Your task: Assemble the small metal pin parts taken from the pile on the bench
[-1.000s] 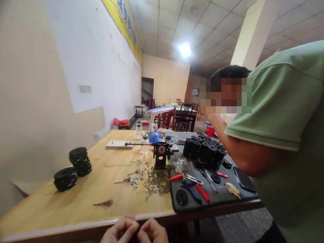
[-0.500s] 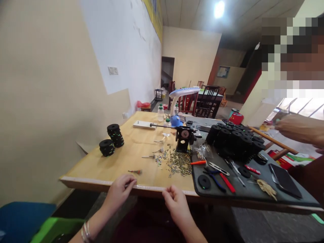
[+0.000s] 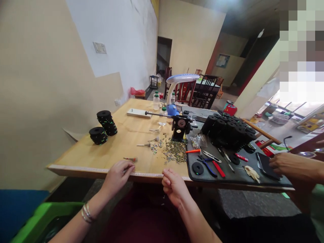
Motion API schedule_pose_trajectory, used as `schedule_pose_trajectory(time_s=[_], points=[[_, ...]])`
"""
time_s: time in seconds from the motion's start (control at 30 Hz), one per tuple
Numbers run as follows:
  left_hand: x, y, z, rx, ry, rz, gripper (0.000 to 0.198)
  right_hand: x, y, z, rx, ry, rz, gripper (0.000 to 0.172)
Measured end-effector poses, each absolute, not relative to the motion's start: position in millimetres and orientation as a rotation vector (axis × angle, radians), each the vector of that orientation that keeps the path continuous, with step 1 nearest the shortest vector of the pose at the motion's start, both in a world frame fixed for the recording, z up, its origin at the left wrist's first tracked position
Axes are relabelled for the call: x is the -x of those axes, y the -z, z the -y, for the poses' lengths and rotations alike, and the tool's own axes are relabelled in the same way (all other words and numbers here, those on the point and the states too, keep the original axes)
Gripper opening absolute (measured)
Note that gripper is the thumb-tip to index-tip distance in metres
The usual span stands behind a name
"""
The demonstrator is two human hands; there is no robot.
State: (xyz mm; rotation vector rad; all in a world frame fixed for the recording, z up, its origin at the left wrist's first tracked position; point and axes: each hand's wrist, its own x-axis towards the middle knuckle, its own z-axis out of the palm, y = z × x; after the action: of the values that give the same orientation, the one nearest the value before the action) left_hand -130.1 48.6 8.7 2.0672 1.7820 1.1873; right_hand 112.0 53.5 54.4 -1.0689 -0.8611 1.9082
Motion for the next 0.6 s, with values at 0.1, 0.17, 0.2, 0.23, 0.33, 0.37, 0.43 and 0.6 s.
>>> schedule_pose_trajectory(time_s=[0.1,0.17,0.2,0.23,0.33,0.37,0.43,0.6], points=[[138,-10,-61,-2.102,-1.202,-1.751,0.012,-111,-51,-56,1.087,-1.895,0.912,0.043],[142,-12,-66,-2.115,-1.219,-1.748,0.011,-109,-47,-59,1.131,-1.815,1.045,0.039],[143,-13,-66,-2.116,-1.231,-1.757,0.011,-108,-44,-61,1.160,-1.743,1.157,0.036],[145,-14,-65,-2.116,-1.244,-1.769,0.012,-106,-41,-63,1.190,-1.647,1.294,0.034],[147,-17,-53,-2.063,-1.327,-1.831,0.015,-101,-33,-69,1.257,-1.268,1.733,0.025],[146,-18,-46,-2.033,-1.361,-1.847,0.016,-99,-31,-71,1.275,-1.138,1.856,0.022],[142,-18,-29,-1.987,-1.409,-1.848,0.016,-94,-30,-72,1.308,-0.910,2.058,0.019],[121,-9,13,-2.110,-1.337,-1.684,0.015,-82,-33,-72,1.332,-0.683,2.357,0.020]])
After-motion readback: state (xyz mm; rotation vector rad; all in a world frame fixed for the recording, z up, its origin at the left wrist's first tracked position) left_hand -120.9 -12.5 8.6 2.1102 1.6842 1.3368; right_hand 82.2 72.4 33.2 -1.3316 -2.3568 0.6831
